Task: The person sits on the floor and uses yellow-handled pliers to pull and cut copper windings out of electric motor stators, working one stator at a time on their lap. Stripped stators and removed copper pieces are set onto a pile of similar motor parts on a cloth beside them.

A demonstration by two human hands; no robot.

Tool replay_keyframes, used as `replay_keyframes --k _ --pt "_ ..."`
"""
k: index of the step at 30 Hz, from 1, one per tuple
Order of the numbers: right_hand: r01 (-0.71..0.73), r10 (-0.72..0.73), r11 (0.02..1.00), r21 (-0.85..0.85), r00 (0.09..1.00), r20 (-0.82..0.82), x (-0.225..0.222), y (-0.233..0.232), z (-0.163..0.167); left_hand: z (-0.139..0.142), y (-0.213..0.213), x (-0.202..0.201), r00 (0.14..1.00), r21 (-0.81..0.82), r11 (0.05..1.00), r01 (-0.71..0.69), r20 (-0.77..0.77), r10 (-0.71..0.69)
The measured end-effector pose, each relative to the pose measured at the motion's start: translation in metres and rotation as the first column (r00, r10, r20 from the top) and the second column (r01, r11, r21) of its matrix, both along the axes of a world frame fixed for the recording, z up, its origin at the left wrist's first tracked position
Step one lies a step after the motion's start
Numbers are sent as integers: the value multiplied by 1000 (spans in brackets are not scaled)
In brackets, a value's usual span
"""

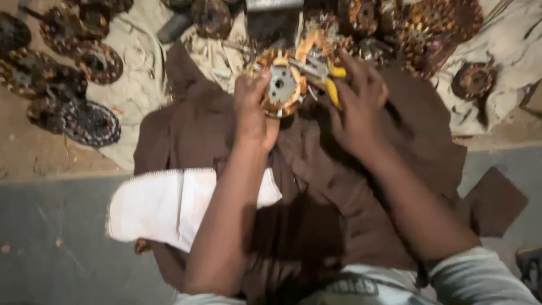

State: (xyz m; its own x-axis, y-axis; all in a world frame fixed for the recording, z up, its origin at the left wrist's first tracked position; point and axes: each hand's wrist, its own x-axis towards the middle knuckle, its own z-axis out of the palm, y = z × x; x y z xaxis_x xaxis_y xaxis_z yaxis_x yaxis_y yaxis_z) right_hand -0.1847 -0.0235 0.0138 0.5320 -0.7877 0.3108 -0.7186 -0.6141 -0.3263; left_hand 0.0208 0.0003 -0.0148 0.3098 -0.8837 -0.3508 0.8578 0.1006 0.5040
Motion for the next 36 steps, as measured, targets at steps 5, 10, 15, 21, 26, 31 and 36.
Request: replay_keyframes --k 5,10,15,21,26,31,36 --pt "8 -17 995 -97 996 -87 6 -2 7 11 -4 -2 996 79 997 22 84 -29" --pt "-15 9 994 -112 998 -56 10 -1 1 19 0 -4 996 26 997 67 62 -68" --pt "-37 30 992 -122 998 -62 10 0 3 23 4 -4 988 9 998 61 144 -62" --pt "-86 81 995 56 994 76 12 3 -1 24 1 -4 983 10 998 59 174 -60" --pt "-184 68 944 272 919 388 5 2 -20 22 4 -5 956 -80 994 78 287 -52" --pt "-680 -567 425 597 314 762 -5 8 -27 19 3 -6 995 -146 988 45 99 -30" --pt "-849 -738 336 407 31 674 3 16 -20 13 8 -14 988 -180 984 4 -149 -32"
